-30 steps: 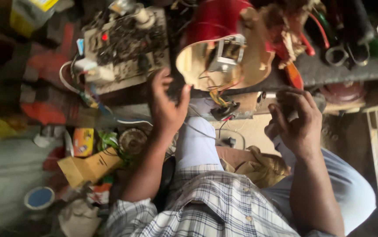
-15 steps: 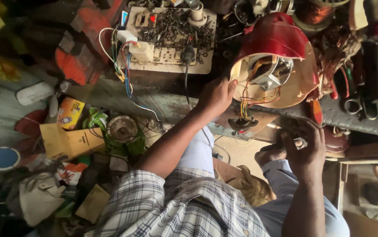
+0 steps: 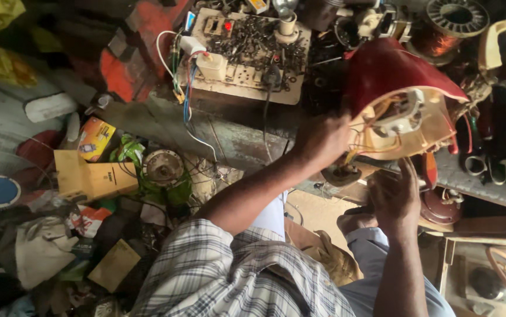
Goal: The person is repairing a red electric kettle by manipulating its internal wiring and components. They use a screwdriver to adjust parts inside the kettle's base and handle the exposed wires.
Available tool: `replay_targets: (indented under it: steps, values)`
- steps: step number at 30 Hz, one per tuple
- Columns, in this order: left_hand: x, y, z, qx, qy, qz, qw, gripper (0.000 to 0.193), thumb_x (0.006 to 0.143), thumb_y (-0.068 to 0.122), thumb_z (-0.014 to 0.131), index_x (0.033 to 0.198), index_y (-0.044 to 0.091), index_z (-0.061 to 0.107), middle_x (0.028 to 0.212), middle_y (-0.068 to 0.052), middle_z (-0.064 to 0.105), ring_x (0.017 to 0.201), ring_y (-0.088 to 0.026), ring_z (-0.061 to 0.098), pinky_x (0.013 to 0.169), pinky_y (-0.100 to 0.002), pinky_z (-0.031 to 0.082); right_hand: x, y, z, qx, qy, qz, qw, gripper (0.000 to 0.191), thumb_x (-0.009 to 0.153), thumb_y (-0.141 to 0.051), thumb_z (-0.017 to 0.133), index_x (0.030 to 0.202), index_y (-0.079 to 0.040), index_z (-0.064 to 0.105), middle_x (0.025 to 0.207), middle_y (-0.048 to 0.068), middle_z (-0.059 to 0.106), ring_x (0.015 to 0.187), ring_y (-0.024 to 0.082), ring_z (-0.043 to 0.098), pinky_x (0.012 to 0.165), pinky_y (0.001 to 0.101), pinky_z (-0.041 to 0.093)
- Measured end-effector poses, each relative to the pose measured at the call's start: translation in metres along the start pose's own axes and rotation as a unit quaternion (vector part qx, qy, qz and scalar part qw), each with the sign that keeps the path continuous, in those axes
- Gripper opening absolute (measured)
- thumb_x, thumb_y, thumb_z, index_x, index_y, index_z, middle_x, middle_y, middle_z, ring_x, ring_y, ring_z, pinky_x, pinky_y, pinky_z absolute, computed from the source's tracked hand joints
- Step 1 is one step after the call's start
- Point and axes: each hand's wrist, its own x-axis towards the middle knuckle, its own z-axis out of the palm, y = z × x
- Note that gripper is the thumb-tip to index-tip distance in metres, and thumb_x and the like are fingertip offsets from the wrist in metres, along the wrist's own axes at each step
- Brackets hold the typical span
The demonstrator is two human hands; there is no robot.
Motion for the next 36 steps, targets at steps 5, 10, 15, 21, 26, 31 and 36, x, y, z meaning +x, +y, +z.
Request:
replay_targets:
  steps: [5, 10, 15, 21, 26, 31, 36]
  values:
    - [0.005, 0.029, 0.003, -0.017, 0.083, 0.077, 0.993, 0.041, 0.089, 0.008, 0.058, 0.124, -0.015, 0.062, 0.059, -0.011, 0.065, 0.044, -0.021, 0.062, 0.037, -0.039, 0.046, -0.009, 0.003, -0.007, -0.078, -0.008, 0.032, 0.996, 0.074, 0.094, -0.006, 0.073, 0.157, 0.004, 0.037, 0.121, 0.017, 0.072, 0.107, 0.022, 0.072, 0.093, 0.0319, 0.055]
    - [0.018, 0.049, 0.009, -0.022, 0.058, 0.109, 0.992, 0.046, 0.091, 0.005, 0.058, 0.13, -0.02, 0.057, 0.059, -0.011, 0.066, 0.04, -0.016, 0.06, 0.033, -0.035, 0.046, -0.016, 0.002, -0.008, -0.285, 0.039, -0.116, 0.951, 0.057, 0.091, -0.012, 0.08, 0.139, 0.005, 0.055, 0.135, 0.028, 0.059, 0.123, 0.035, 0.063, 0.103, 0.0412, 0.052]
    - [0.057, 0.079, 0.027, -0.088, 0.102, 0.133, 0.982, 0.016, 0.085, 0.013, 0.067, 0.086, -0.002, 0.071, 0.07, -0.012, 0.069, 0.057, -0.017, 0.065, 0.042, -0.032, 0.051, -0.022, -0.001, 0.001, -0.119, -0.001, -0.051, 0.992, 0.045, 0.109, -0.032, 0.058, 0.136, 0.004, 0.06, 0.133, 0.024, 0.057, 0.124, 0.037, 0.06, 0.107, 0.0463, 0.048]
    - [0.105, 0.119, 0.032, 0.014, 0.087, 0.165, 0.982, 0.021, 0.084, 0.014, 0.071, 0.064, 0.007, 0.07, 0.059, -0.006, 0.063, 0.049, -0.011, 0.063, 0.043, -0.035, 0.043, -0.02, -0.007, 0.016, -0.15, -0.028, -0.118, 0.981, 0.055, 0.116, -0.042, 0.034, 0.128, 0.002, 0.065, 0.129, 0.022, 0.064, 0.129, 0.038, 0.057, 0.114, 0.046, 0.041]
    - [0.14, 0.117, 0.032, 0.036, 0.037, 0.209, 0.977, 0.018, 0.084, 0.017, 0.073, 0.068, 0.009, 0.07, 0.062, -0.006, 0.064, 0.054, -0.013, 0.064, 0.046, -0.037, 0.046, -0.016, -0.014, 0.014, -0.093, -0.018, -0.055, 0.994, 0.051, 0.111, -0.034, 0.037, 0.131, 0.005, 0.063, 0.132, 0.021, 0.062, 0.127, 0.035, 0.057, 0.112, 0.0419, 0.041]
    - [0.169, 0.099, 0.034, 0.007, -0.195, 0.175, 0.965, 0.017, 0.086, 0.018, 0.073, 0.073, 0.009, 0.07, 0.065, -0.006, 0.065, 0.056, -0.014, 0.065, 0.048, -0.037, 0.047, -0.012, -0.011, 0.012, -0.066, -0.045, -0.063, 0.995, 0.056, 0.109, -0.04, 0.042, 0.139, 0.005, 0.058, 0.135, 0.021, 0.057, 0.128, 0.033, 0.057, 0.11, 0.0394, 0.042]
    - [0.185, 0.085, 0.037, -0.023, -0.31, 0.145, 0.939, 0.015, 0.087, 0.019, 0.073, 0.077, 0.008, 0.069, 0.068, -0.007, 0.066, 0.058, -0.015, 0.065, 0.05, -0.038, 0.048, -0.014, -0.002, 0.019, 0.015, -0.051, -0.026, 0.998, 0.063, 0.109, -0.045, 0.051, 0.147, 0.005, 0.05, 0.135, 0.018, 0.055, 0.121, 0.027, 0.06, 0.105, 0.0352, 0.047]
